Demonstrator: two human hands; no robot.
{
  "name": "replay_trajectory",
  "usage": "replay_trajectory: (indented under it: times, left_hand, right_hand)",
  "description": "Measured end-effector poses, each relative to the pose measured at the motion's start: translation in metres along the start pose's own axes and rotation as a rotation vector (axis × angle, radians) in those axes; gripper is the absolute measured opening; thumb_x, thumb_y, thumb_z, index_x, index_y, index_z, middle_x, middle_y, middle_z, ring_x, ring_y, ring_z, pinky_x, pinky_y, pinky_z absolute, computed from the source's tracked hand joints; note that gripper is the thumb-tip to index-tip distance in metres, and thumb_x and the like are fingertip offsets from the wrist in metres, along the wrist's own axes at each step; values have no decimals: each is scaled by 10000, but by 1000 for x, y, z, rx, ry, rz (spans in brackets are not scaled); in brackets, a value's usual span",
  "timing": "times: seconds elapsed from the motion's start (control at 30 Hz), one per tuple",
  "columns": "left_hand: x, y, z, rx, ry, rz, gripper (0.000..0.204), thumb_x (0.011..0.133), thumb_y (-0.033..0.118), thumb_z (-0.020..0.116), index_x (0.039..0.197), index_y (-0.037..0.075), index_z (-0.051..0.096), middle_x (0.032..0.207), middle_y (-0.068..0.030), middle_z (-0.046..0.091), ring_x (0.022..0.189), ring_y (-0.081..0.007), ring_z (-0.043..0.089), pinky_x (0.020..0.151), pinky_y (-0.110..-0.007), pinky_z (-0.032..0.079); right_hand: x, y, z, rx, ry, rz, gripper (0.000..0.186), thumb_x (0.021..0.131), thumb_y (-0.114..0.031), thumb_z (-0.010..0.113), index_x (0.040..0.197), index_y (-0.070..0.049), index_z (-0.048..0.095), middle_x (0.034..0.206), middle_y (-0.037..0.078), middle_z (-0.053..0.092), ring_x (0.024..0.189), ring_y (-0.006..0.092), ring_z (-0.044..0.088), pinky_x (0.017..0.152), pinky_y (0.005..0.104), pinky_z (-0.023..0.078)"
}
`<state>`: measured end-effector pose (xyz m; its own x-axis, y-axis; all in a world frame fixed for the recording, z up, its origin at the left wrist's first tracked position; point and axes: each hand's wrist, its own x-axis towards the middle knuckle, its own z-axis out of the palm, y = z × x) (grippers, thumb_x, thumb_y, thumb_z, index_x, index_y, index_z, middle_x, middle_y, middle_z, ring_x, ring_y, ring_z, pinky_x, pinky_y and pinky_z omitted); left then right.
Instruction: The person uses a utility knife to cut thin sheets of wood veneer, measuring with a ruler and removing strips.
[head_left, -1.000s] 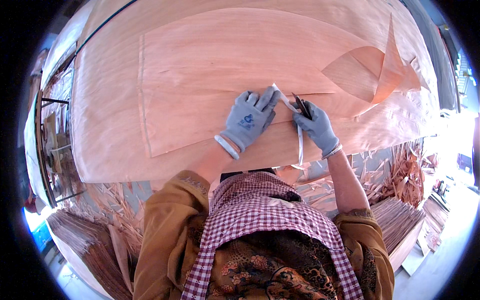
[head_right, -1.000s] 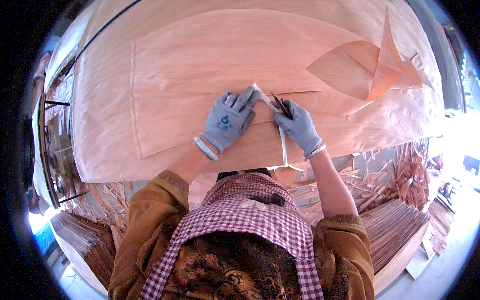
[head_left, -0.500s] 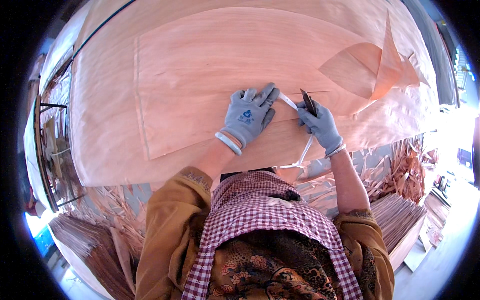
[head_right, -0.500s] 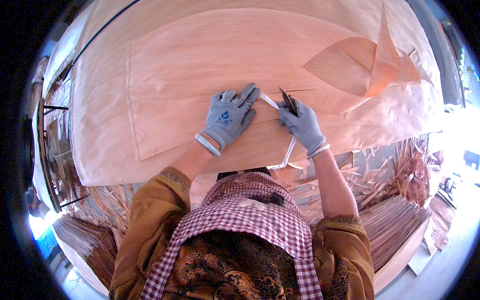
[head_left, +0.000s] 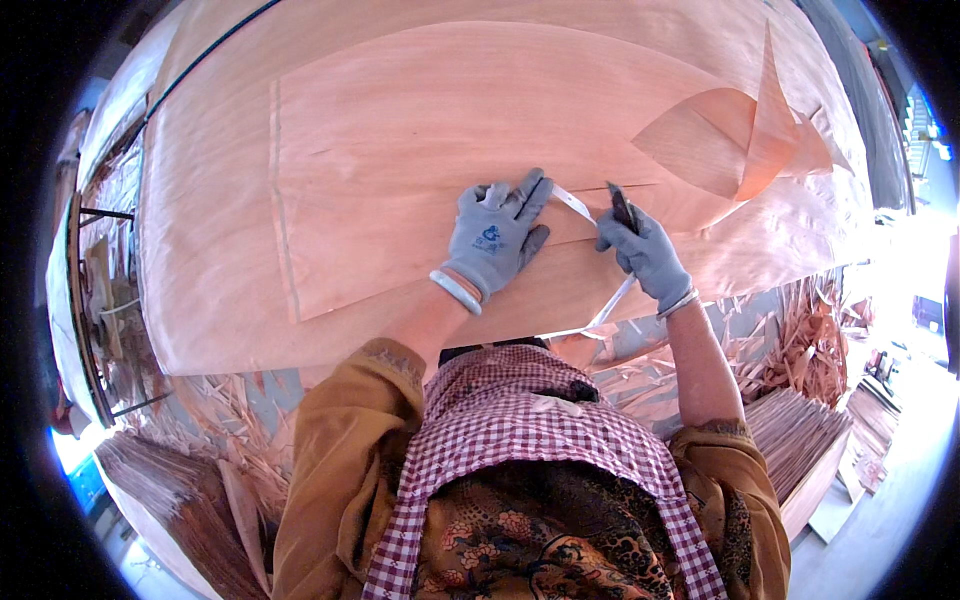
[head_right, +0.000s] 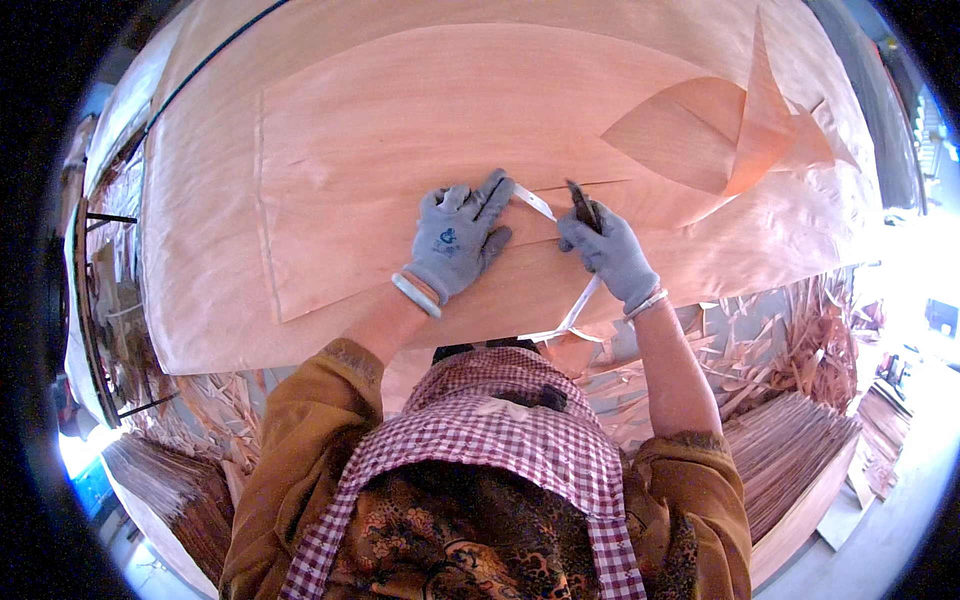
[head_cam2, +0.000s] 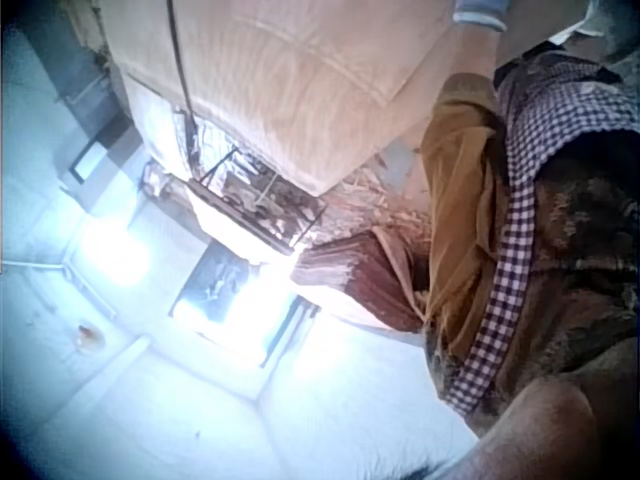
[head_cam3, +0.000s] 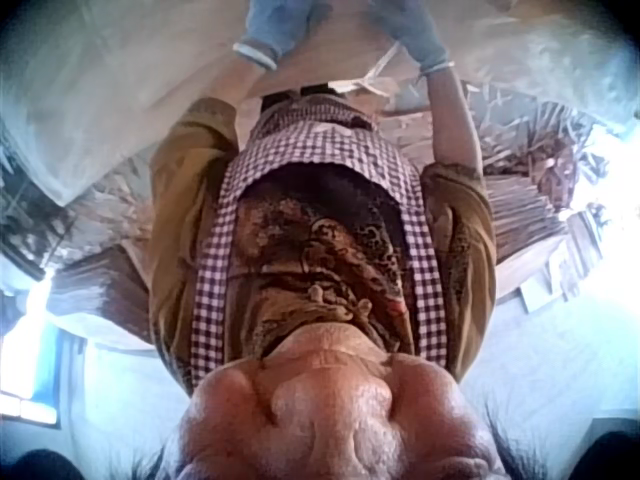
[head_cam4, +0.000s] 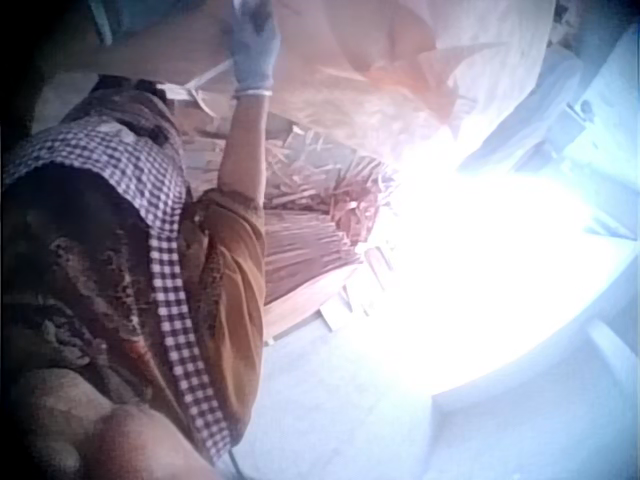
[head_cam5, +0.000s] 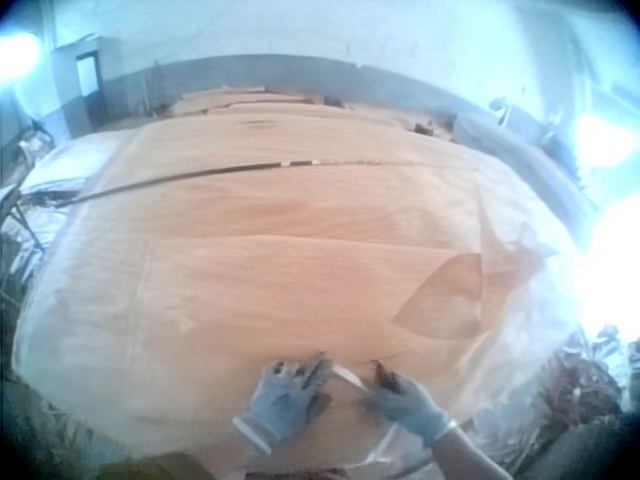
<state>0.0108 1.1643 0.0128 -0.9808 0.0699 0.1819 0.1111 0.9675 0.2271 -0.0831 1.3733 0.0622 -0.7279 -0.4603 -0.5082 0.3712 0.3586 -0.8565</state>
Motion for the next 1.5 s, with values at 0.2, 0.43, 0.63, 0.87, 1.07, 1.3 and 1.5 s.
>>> replay_trajectory:
  times: [0.2,0.43,0.63,0.87,1.07,1.3,1.5]
  left_hand:
    - [1,-5,0,-138,73,-91,581,872,298,516,1397,124,340,1441,-66,356,1060,-276,510,933,-427,351]
    - [-7,-11,6,-314,242,-52,498,831,236,580,1306,130,474,1369,-90,435,1048,-307,509,922,-447,366]
    - [-4,-1,0,-54,126,71,459,847,303,559,1277,148,516,1344,-35,472,1001,-226,509,903,-423,369]
    - [1,6,-1,28,-7,21,485,866,361,516,1297,139,493,1339,-19,483,1014,-201,495,900,-404,355]
    - [-2,5,-2,35,-27,15,541,869,426,493,1342,169,442,1368,-30,453,1066,-227,488,907,-426,345]
    - [3,7,-11,66,-161,14,516,878,461,473,1351,261,429,1406,-38,395,1096,-261,480,912,-461,337]
    - [8,14,-18,62,-199,12,511,867,441,505,1348,284,430,1414,-37,380,1097,-275,481,899,-454,351]
  right_hand:
    - [0,5,2,112,34,-16,159,859,-150,633,958,-31,594,736,29,608,549,42,455,478,173,356]
    - [-3,13,9,-346,323,-323,238,836,-116,645,1047,-13,605,859,53,669,750,134,620,713,253,487]
    - [-3,9,10,-580,334,-509,262,803,-94,649,1058,-49,611,930,136,664,819,203,662,714,288,496]
    - [2,28,-2,-667,302,-415,216,813,-140,635,1004,-44,603,882,169,644,830,326,631,680,340,491]
    - [8,21,-14,-691,149,-246,213,816,-197,639,935,-25,598,738,107,624,649,239,599,581,318,459]
    - [0,3,-20,-167,-55,119,185,839,-201,633,889,-25,609,629,7,549,502,64,448,433,218,338]
    - [-14,18,-3,-291,19,-103,202,849,-213,634,866,-17,592,630,4,552,505,77,487,453,226,383]
